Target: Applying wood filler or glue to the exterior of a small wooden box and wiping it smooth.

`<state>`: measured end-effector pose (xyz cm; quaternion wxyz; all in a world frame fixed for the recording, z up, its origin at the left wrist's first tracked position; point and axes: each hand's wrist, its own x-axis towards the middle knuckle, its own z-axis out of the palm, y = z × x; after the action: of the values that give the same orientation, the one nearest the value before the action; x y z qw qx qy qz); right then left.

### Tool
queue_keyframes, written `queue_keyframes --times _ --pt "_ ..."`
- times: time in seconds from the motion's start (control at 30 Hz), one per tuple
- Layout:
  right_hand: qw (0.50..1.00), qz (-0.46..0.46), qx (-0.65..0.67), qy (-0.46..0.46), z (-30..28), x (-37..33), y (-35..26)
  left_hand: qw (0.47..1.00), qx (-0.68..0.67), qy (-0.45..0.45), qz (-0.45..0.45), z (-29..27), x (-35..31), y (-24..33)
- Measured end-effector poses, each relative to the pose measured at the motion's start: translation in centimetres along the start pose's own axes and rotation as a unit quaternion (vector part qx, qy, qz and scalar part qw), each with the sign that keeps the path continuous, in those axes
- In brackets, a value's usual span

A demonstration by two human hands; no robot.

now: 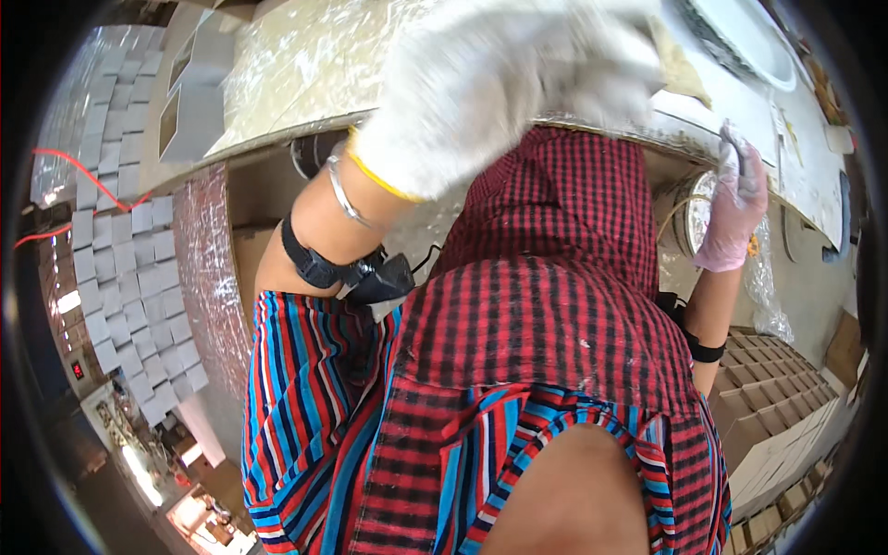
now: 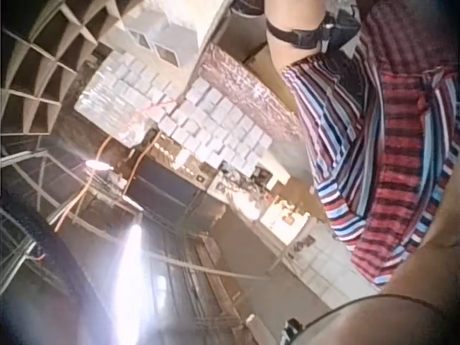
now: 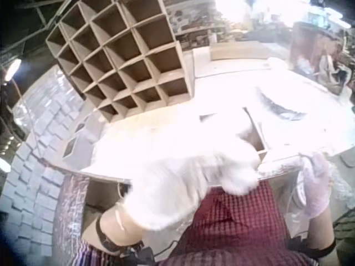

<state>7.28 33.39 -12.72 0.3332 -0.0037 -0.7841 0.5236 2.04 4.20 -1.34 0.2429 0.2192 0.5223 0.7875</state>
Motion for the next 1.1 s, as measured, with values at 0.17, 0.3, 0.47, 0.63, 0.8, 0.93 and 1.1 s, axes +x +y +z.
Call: queue_keyframes --times 0.17,0.3,0.47,0.63,0.8,0.93,1.1 --pt "0.993 0.118 0.014 -0.001 -0.2 -0.5 0.4 0.994 -0.031 -0.084 -0.067 2.7 -3.4 -2.3" --pt "0.986 0.118 -0.007 -0.118 0.6 -0.9 -2.6 0.998 -0.056 -0.026 0.025 0.6 -2.2 -0.3" --pt "0.936 0.228 0.071 -0.259 1.5 -3.3 -2.5 0.955 -0.237 0.155 0.089 -3.8 -3.4 -0.4" --pt "0.854 0.307 0.236 -0.347 2.3 -3.6 -3.7 0.958 0.157 0.091 -0.221 -9.4 -9.0 -4.9" --pt "0.709 0.399 0.461 -0.354 3.8 -3.5 -2.1 0.870 0.327 0.209 -0.304 -19.9 -17.6 -26.2" --pt "0.701 0.417 0.469 -0.340 4.0 -3.5 -1.6 0.770 -0.249 0.243 -0.534 -17.1 -18.2 -30.3" --pt "0.678 0.444 0.467 -0.355 4.4 -4.0 -0.9 0.910 -0.106 0.182 -0.357 -18.1 -19.1 -32.7"
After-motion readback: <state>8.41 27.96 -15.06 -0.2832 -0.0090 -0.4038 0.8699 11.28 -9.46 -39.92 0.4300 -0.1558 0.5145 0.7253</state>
